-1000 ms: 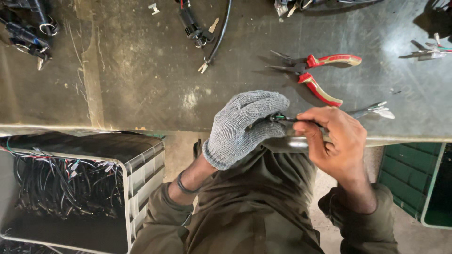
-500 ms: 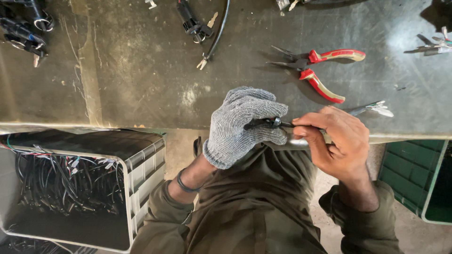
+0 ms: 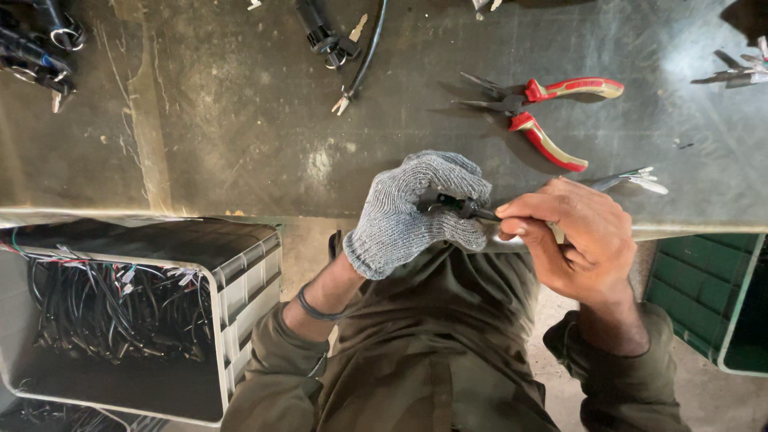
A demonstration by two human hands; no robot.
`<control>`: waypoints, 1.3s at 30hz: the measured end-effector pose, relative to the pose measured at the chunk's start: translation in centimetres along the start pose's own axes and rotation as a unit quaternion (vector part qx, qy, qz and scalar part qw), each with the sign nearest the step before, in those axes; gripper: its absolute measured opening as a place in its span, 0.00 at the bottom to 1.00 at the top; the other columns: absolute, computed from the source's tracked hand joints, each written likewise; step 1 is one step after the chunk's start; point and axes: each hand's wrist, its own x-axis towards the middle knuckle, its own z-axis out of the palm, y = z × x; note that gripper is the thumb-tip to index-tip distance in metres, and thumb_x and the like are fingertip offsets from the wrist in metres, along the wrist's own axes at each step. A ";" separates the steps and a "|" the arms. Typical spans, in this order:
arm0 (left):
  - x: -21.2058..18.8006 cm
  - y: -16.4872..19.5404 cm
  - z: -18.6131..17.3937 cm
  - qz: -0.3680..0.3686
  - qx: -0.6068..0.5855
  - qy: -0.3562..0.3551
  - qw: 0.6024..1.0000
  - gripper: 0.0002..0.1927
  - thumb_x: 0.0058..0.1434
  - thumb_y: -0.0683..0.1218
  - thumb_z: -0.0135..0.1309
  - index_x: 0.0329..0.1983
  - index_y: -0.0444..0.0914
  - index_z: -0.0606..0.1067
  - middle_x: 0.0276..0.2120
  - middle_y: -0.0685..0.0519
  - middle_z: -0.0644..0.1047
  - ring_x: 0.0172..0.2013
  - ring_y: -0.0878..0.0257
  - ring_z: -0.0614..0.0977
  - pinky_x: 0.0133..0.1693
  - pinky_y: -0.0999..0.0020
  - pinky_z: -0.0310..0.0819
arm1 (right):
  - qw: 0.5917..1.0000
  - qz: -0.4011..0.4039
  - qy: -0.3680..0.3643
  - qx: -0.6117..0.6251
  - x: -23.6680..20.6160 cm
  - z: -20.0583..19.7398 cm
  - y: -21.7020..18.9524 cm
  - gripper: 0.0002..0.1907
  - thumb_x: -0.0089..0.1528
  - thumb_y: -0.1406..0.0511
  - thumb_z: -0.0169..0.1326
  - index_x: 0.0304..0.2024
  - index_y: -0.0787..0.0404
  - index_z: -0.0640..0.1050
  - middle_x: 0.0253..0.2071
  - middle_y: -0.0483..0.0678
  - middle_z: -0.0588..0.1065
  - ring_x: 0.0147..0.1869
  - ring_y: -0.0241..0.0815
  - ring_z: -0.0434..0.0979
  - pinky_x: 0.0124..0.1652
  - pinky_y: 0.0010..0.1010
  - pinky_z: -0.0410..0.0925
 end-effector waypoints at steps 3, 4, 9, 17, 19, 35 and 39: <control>-0.1 -0.5 -0.1 -0.048 -0.086 -0.037 0.994 0.25 0.48 0.40 0.74 0.50 0.38 0.79 0.49 0.54 0.80 0.53 0.64 0.81 0.56 0.66 0.78 | 1.000 -0.011 0.003 0.019 0.0 -0.1 -0.1 0.08 0.60 0.75 0.63 0.41 0.64 0.79 0.30 0.46 0.78 0.32 0.40 0.77 0.31 0.26 0.65; -0.1 -0.6 0.0 -0.073 -0.123 -0.052 0.988 0.24 0.50 0.39 0.73 0.50 0.37 0.78 0.50 0.53 0.80 0.52 0.65 0.82 0.55 0.67 0.80 | 0.999 -0.017 0.004 0.028 0.0 -0.1 -0.1 0.08 0.61 0.74 0.64 0.41 0.64 0.78 0.31 0.46 0.78 0.33 0.40 0.78 0.32 0.25 0.66; -0.2 -1.1 0.1 -0.205 -0.346 -0.056 0.914 0.18 0.59 0.34 0.66 0.52 0.33 0.76 0.46 0.51 0.80 0.48 0.63 0.83 0.52 0.64 0.83 | 0.999 -0.031 0.001 0.008 0.0 0.0 -0.2 0.09 0.60 0.73 0.65 0.40 0.64 0.78 0.31 0.46 0.77 0.33 0.41 0.78 0.32 0.27 0.66; -0.1 -0.3 -0.1 -0.181 -0.236 -0.063 0.952 0.20 0.55 0.32 0.67 0.50 0.32 0.76 0.45 0.51 0.80 0.47 0.65 0.82 0.51 0.66 0.81 | 0.999 -0.039 0.011 0.010 0.0 0.0 0.1 0.09 0.61 0.75 0.64 0.41 0.64 0.77 0.35 0.49 0.78 0.35 0.43 0.78 0.35 0.28 0.68; -0.2 0.0 0.0 -0.139 -0.130 -0.065 0.980 0.22 0.51 0.32 0.72 0.49 0.31 0.78 0.43 0.50 0.80 0.45 0.65 0.82 0.50 0.67 0.80 | 0.999 -0.002 0.009 -0.032 0.0 0.1 0.2 0.09 0.61 0.77 0.63 0.41 0.64 0.78 0.36 0.50 0.78 0.34 0.44 0.79 0.36 0.28 0.69; -0.1 2.5 -0.1 -0.050 0.076 0.007 0.996 0.25 0.53 0.45 0.71 0.55 0.42 0.79 0.47 0.54 0.82 0.48 0.62 0.83 0.53 0.68 0.79 | 0.967 0.186 0.038 0.171 -0.7 1.1 0.3 0.06 0.70 0.76 0.54 0.49 0.68 0.73 0.37 0.48 0.78 0.40 0.30 0.78 0.43 0.20 0.70; -0.4 2.9 -0.4 -0.071 0.055 0.009 0.996 0.24 0.59 0.44 0.69 0.59 0.41 0.78 0.48 0.54 0.83 0.48 0.65 0.84 0.54 0.69 0.80 | 0.981 0.163 0.014 0.109 -0.1 1.1 0.2 0.08 0.70 0.77 0.56 0.49 0.67 0.75 0.38 0.49 0.79 0.41 0.33 0.80 0.43 0.22 0.70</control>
